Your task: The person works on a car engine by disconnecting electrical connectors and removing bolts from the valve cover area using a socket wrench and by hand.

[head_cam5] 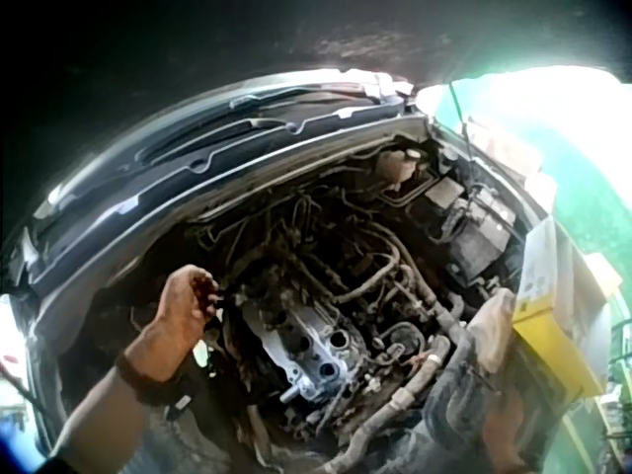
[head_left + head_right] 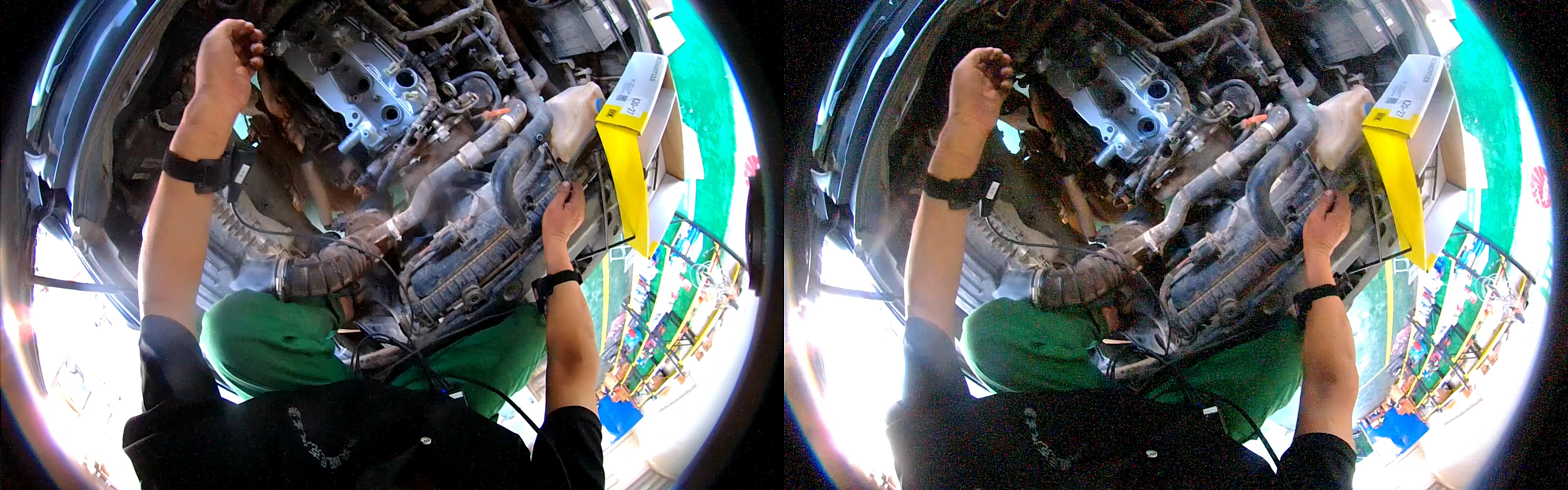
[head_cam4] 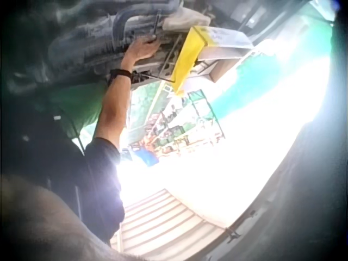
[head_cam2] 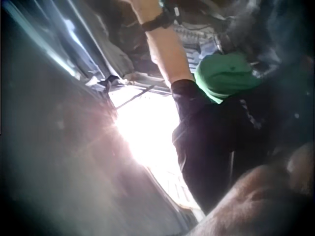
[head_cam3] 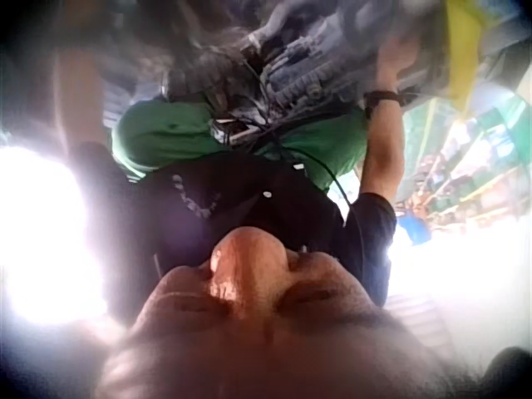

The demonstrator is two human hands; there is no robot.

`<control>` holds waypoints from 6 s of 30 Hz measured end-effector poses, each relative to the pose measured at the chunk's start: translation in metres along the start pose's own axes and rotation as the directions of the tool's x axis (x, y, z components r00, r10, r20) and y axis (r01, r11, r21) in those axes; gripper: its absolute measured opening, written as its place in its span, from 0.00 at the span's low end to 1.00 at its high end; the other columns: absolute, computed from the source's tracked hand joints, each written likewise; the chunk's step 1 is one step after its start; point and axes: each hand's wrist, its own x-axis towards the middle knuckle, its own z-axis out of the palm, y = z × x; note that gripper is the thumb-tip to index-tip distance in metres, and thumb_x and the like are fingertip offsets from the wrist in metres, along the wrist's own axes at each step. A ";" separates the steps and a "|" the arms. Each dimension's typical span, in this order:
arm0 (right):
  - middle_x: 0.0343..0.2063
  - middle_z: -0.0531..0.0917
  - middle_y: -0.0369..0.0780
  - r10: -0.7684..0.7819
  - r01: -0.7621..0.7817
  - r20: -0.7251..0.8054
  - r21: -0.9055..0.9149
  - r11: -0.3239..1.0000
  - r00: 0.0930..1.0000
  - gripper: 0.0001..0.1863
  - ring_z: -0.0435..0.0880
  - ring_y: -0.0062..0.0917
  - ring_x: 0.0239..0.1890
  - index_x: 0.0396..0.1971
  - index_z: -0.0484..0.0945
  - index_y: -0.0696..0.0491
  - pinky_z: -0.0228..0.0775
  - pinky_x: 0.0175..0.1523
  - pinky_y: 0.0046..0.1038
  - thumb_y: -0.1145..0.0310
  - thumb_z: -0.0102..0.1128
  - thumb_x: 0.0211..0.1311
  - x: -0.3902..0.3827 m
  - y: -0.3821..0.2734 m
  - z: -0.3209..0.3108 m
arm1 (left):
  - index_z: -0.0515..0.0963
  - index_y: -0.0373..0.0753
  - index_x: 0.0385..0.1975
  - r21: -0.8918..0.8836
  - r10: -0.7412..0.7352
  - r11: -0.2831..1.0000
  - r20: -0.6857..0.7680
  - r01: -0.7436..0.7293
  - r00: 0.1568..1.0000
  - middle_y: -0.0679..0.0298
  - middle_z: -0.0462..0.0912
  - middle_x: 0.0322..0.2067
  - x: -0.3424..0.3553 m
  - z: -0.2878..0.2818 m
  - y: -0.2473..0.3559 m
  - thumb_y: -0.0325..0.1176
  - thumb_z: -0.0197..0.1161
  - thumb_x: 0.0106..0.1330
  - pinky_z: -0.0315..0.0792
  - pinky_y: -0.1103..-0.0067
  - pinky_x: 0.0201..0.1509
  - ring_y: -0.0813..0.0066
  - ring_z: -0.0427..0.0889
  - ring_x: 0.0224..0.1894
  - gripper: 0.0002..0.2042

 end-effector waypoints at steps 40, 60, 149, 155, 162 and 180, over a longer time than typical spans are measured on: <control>0.26 0.81 0.34 0.047 -0.180 0.307 0.421 0.889 0.950 0.15 0.73 0.14 0.25 0.38 0.83 0.61 0.66 0.31 0.16 0.62 0.61 0.67 0.097 -0.221 -0.006 | 0.76 0.32 0.32 0.609 0.057 0.714 0.442 -0.346 0.895 0.44 0.82 0.35 -0.061 0.027 -0.069 0.35 0.58 0.60 0.76 0.61 0.45 0.45 0.82 0.39 0.10; 0.27 0.81 0.32 -0.308 -0.202 0.534 0.696 0.689 0.787 0.08 0.76 0.14 0.26 0.40 0.82 0.53 0.68 0.33 0.17 0.68 0.65 0.65 0.065 -0.391 0.026 | 0.78 0.32 0.40 0.430 -0.163 0.897 0.534 -0.101 0.830 0.61 0.82 0.26 -0.048 0.022 -0.062 0.30 0.59 0.69 0.73 0.77 0.33 0.78 0.77 0.27 0.08; 0.52 0.81 0.47 -0.830 0.998 0.554 -0.047 0.043 0.062 0.20 0.78 0.40 0.56 0.54 0.78 0.52 0.68 0.61 0.39 0.59 0.58 0.66 0.305 -0.422 0.303 | 0.77 0.37 0.48 0.855 -0.313 0.114 0.514 -0.506 0.799 0.60 0.76 0.39 -0.084 0.013 -0.092 0.36 0.59 0.61 0.64 0.65 0.38 0.64 0.75 0.41 0.17; 0.52 0.81 0.47 -0.827 0.997 0.557 -0.051 0.049 0.069 0.20 0.77 0.40 0.56 0.54 0.78 0.51 0.68 0.62 0.39 0.58 0.57 0.66 0.305 -0.420 0.304 | 0.77 0.37 0.45 0.867 -0.295 0.089 0.492 -0.490 0.819 0.60 0.76 0.39 -0.086 0.015 -0.093 0.41 0.60 0.63 0.65 0.69 0.42 0.65 0.75 0.42 0.16; 0.52 0.81 0.46 -0.818 0.998 0.572 -0.030 0.047 0.056 0.20 0.77 0.40 0.57 0.54 0.78 0.51 0.67 0.62 0.39 0.58 0.57 0.66 0.299 -0.439 0.303 | 0.77 0.38 0.42 0.878 -0.284 0.062 0.472 -0.475 0.835 0.61 0.77 0.38 -0.085 0.013 -0.091 0.46 0.60 0.65 0.66 0.72 0.45 0.67 0.76 0.43 0.17; 0.52 0.81 0.45 -0.781 0.997 0.622 -0.078 0.009 0.056 0.20 0.77 0.39 0.57 0.54 0.78 0.50 0.66 0.63 0.40 0.57 0.55 0.67 0.311 -0.438 0.279 | 0.77 0.34 0.44 0.863 -0.293 0.059 0.495 -0.502 0.818 0.59 0.76 0.39 -0.085 0.014 -0.086 0.35 0.60 0.59 0.66 0.72 0.46 0.66 0.75 0.44 0.16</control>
